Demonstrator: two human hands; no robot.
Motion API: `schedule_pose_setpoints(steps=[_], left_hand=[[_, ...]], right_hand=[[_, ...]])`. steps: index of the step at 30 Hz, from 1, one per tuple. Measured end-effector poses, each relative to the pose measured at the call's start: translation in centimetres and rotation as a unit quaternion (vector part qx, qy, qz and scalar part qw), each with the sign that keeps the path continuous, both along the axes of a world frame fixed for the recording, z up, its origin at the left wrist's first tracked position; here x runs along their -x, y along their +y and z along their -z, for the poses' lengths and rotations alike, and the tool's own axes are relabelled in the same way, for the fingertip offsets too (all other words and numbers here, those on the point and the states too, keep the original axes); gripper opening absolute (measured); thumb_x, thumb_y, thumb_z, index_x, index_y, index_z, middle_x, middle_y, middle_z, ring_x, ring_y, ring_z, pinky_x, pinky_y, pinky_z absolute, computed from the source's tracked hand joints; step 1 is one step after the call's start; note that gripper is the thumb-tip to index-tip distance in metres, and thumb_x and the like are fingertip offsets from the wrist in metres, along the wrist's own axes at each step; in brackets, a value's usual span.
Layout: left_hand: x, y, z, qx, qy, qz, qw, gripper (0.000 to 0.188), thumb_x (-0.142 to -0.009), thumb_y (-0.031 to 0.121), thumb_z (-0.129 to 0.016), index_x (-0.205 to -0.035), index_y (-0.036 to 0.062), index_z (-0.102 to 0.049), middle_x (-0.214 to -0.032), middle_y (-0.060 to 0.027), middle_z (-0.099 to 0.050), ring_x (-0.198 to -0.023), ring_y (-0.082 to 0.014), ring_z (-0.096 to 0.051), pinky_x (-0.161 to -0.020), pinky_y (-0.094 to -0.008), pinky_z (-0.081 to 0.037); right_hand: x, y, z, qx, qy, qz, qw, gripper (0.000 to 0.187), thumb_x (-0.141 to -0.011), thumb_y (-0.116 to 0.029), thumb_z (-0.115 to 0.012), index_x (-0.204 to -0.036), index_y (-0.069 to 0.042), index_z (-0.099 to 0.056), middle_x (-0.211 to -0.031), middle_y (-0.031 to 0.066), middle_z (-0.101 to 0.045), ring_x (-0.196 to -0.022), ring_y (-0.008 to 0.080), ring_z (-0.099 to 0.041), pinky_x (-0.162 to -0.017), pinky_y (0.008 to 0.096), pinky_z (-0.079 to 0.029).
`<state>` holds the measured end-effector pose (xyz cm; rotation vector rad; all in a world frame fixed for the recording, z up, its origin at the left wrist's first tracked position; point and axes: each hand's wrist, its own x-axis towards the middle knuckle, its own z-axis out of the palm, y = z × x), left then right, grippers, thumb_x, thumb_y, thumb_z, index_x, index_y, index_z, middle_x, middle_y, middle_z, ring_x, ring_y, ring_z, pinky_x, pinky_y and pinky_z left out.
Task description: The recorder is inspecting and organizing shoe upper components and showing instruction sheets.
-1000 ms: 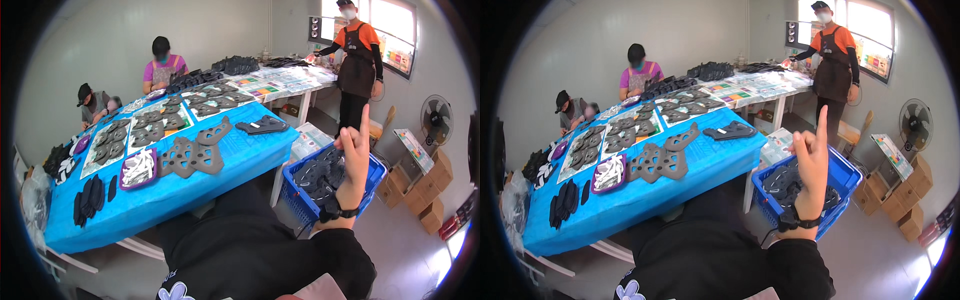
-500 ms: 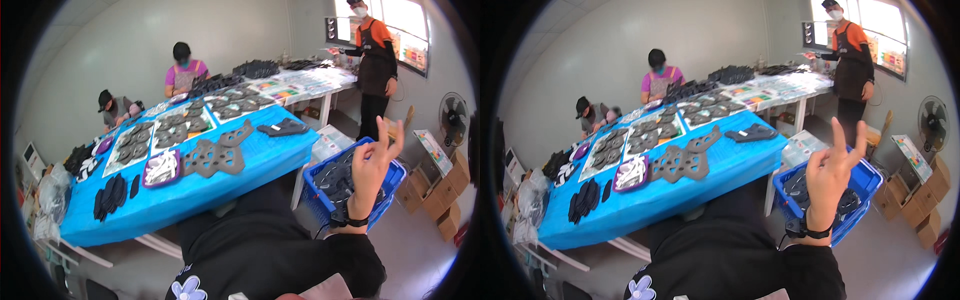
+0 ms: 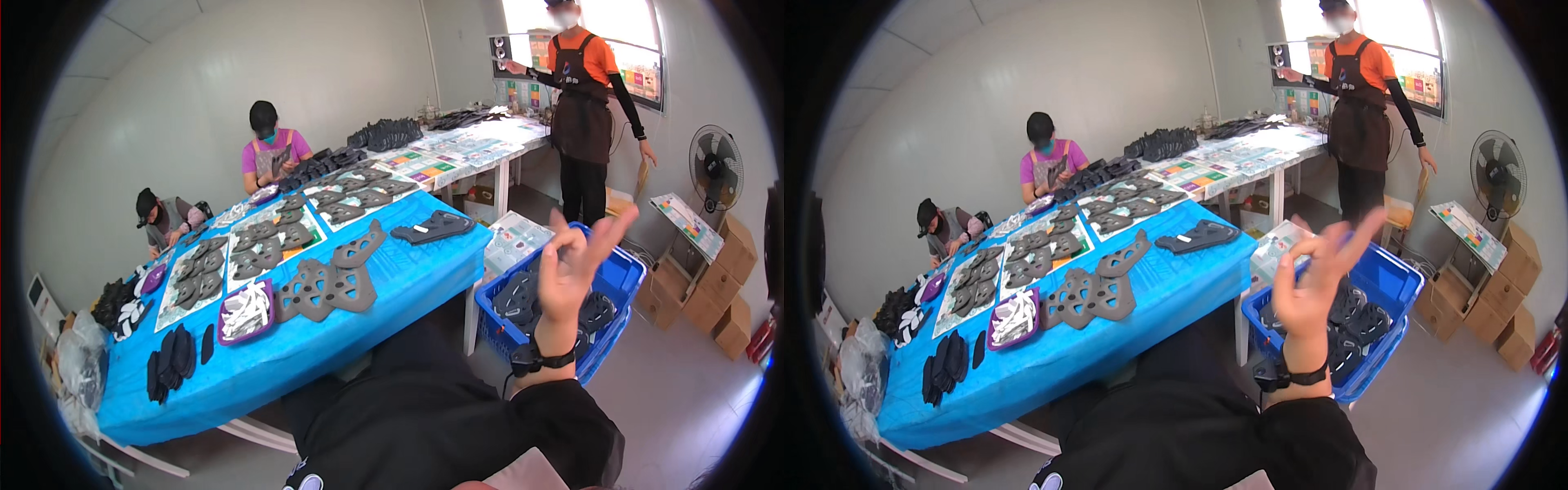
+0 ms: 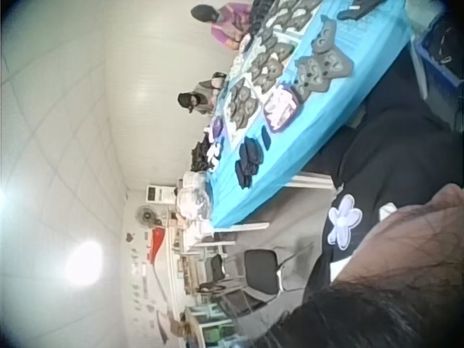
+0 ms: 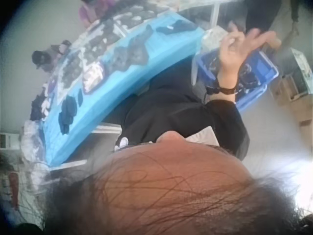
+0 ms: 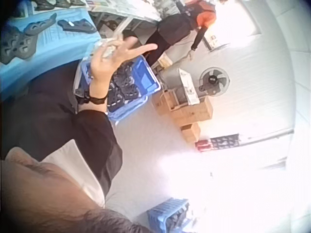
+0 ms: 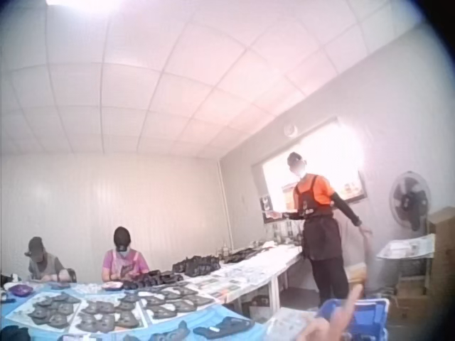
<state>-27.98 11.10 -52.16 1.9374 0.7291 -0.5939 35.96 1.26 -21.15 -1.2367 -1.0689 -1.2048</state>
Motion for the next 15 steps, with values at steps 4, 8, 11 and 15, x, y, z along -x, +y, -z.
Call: schedule_pose_setpoints(steps=[4, 8, 11, 15], left_hand=[[0.0, -1.3, 1.5, 0.017, -0.002, 0.002, 1.000, 0.025, -0.071, 0.019, -0.057, -0.090, 0.0013, -0.056, -0.081, -0.0051, -0.054, -0.071, -0.0166, -0.053, -0.067, -0.0314, -0.043], [-0.7, 0.5, 2.6, 0.002, -0.023, 0.004, 1.000, 0.026, -0.072, 0.019, -0.057, -0.090, 0.0015, -0.055, -0.082, -0.0053, -0.054, -0.072, -0.0167, -0.053, -0.068, -0.0315, -0.043], [-2.4, 2.9, 2.7, -0.022, -0.035, 0.015, 0.999, 0.026, -0.072, 0.019, -0.057, -0.091, 0.0016, -0.055, -0.083, -0.0054, -0.053, -0.072, -0.0167, -0.053, -0.068, -0.0316, -0.043], [-2.9, 5.6, 2.1, -0.055, -0.045, 0.020, 0.997, 0.026, -0.072, 0.019, -0.057, -0.092, 0.0018, -0.055, -0.084, -0.0055, -0.053, -0.073, -0.0168, -0.053, -0.069, -0.0317, -0.043]], right_hand=[[-1.6, -0.6, -0.1, -0.096, 0.084, -0.769, 0.627, 0.097, -0.066, 0.007, -0.054, -0.137, -0.035, -0.003, -0.143, 0.0137, 0.010, -0.097, 0.0328, -0.040, -0.092, 0.0563, -0.028], [-0.5, -0.2, -0.2, -0.027, 0.129, -0.744, 0.655, 0.099, -0.068, 0.000, -0.058, -0.136, -0.035, 0.004, -0.143, 0.0099, 0.011, -0.127, 0.0433, -0.013, -0.098, 0.0571, -0.021], [0.3, -0.6, 0.3, 0.088, 0.035, -0.495, 0.864, 0.095, -0.070, -0.002, -0.057, -0.138, -0.019, 0.006, -0.143, 0.0140, 0.008, -0.126, 0.0376, -0.022, -0.100, 0.0487, -0.023], [1.3, -1.0, 1.1, 0.151, 0.029, -0.331, 0.931, 0.090, -0.072, -0.001, -0.055, -0.137, -0.007, 0.006, -0.138, 0.0194, -0.012, -0.101, 0.0270, -0.051, -0.096, 0.0423, -0.028]])
